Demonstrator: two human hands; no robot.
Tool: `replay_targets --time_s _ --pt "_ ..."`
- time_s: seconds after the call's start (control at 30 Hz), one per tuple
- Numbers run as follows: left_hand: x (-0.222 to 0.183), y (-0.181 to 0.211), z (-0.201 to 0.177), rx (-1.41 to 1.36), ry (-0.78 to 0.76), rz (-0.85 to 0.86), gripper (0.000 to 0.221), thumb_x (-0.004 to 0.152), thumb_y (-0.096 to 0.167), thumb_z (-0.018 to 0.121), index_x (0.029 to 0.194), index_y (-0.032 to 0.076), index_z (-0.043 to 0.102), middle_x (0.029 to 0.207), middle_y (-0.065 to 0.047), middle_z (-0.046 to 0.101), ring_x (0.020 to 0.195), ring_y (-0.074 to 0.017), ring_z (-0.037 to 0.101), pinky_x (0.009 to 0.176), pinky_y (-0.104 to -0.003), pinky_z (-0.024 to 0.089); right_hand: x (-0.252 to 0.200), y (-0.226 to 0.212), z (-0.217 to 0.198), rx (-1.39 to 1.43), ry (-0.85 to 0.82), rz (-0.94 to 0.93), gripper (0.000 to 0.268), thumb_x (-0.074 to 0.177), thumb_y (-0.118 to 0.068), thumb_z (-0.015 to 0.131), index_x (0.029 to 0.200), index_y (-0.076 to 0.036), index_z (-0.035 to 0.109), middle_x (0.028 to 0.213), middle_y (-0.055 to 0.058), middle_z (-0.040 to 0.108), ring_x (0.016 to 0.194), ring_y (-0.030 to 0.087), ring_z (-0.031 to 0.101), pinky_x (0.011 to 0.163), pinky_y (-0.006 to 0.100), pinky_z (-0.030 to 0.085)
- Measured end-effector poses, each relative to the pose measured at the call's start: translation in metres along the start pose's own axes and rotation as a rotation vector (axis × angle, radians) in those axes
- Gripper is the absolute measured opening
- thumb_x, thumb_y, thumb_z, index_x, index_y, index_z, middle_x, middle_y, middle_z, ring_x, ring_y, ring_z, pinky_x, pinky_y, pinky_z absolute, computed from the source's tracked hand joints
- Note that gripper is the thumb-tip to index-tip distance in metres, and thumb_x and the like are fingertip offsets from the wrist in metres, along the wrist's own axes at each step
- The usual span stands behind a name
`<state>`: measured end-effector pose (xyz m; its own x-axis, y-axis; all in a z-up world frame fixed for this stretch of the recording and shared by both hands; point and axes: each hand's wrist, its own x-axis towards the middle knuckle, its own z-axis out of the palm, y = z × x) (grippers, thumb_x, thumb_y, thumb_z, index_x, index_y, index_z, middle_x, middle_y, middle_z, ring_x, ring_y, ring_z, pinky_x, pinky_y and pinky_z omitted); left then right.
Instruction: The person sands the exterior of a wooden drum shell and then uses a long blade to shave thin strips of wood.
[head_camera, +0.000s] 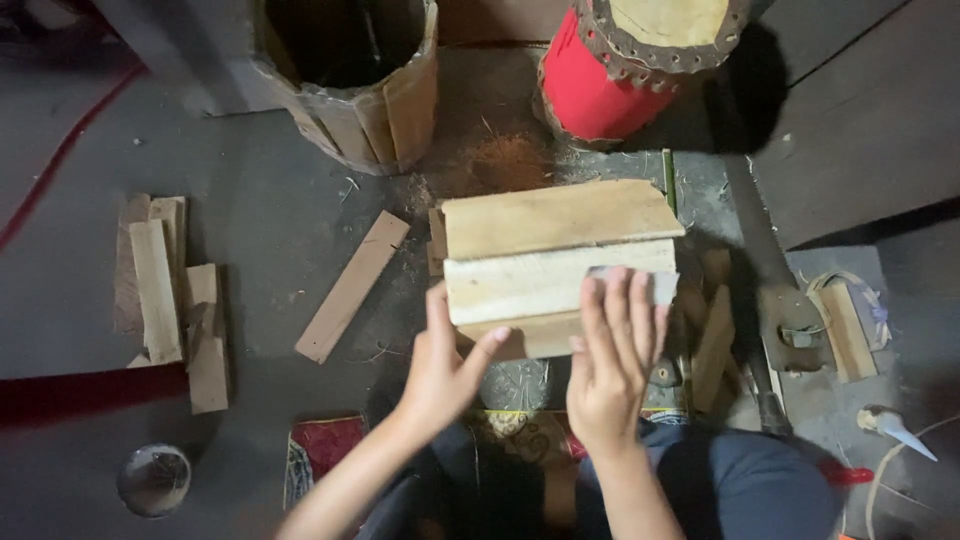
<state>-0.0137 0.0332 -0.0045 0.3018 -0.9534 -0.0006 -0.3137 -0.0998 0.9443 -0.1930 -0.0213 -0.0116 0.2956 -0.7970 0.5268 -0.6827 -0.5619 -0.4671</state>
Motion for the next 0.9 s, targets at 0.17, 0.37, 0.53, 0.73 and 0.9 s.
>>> replay_targets --time_s 0.17,0.37,0.53,0.73,0.9 --pt "-0.011 0.001 0.008 -0.024 0.075 -0.022 0.073 0.090 0.015 0.070 0.149 0.001 0.029 0.120 -0.025 0.073 0.096 -0.0311 0.079 0.070 -0.036 0.062 0.000 -0.017 0.002 -0.050 -0.155 -0.055 0.061 0.093 -0.004 0.062 0.152 -0.007 0.050 0.163 0.017 0.041 0.156 0.039 0.031 0.130 0.060 0.011" --pt "-0.005 0.012 0.000 -0.036 -0.029 -0.169 0.054 0.103 0.026 0.050 0.150 0.006 0.035 0.067 -0.022 0.073 0.065 -0.0351 0.076 0.054 -0.043 0.053 0.011 -0.018 0.019 -0.111 -0.039 -0.098 0.049 0.107 -0.027 0.050 0.153 -0.013 0.052 0.165 0.014 0.040 0.156 0.035 0.026 0.125 0.055 -0.004" --pt "-0.012 0.006 0.005 -0.146 0.056 -0.182 0.045 0.100 0.016 0.055 0.142 0.007 0.039 0.105 -0.016 0.079 0.078 -0.0203 0.077 0.065 -0.033 0.057 -0.017 -0.019 0.017 -0.112 -0.154 -0.034 0.059 0.093 -0.007 0.068 0.150 -0.008 0.055 0.161 0.012 0.045 0.156 0.034 0.032 0.129 0.056 0.000" --pt "-0.011 0.011 0.006 -0.141 0.077 -0.174 0.049 0.100 0.018 0.054 0.145 0.006 0.038 0.109 -0.017 0.078 0.082 -0.0220 0.079 0.067 -0.033 0.059 0.008 -0.031 0.014 -0.099 -0.163 -0.027 0.057 0.096 -0.006 0.065 0.151 -0.005 0.053 0.162 0.016 0.044 0.156 0.038 0.029 0.127 0.060 0.000" --pt "-0.011 0.004 0.006 -0.126 0.095 -0.155 0.051 0.099 0.016 0.056 0.146 0.006 0.039 0.114 -0.017 0.076 0.091 -0.0248 0.078 0.073 -0.034 0.060 -0.025 -0.023 0.020 -0.116 -0.168 -0.036 0.062 0.090 -0.005 0.069 0.150 -0.007 0.054 0.161 0.012 0.044 0.156 0.035 0.031 0.129 0.058 0.001"
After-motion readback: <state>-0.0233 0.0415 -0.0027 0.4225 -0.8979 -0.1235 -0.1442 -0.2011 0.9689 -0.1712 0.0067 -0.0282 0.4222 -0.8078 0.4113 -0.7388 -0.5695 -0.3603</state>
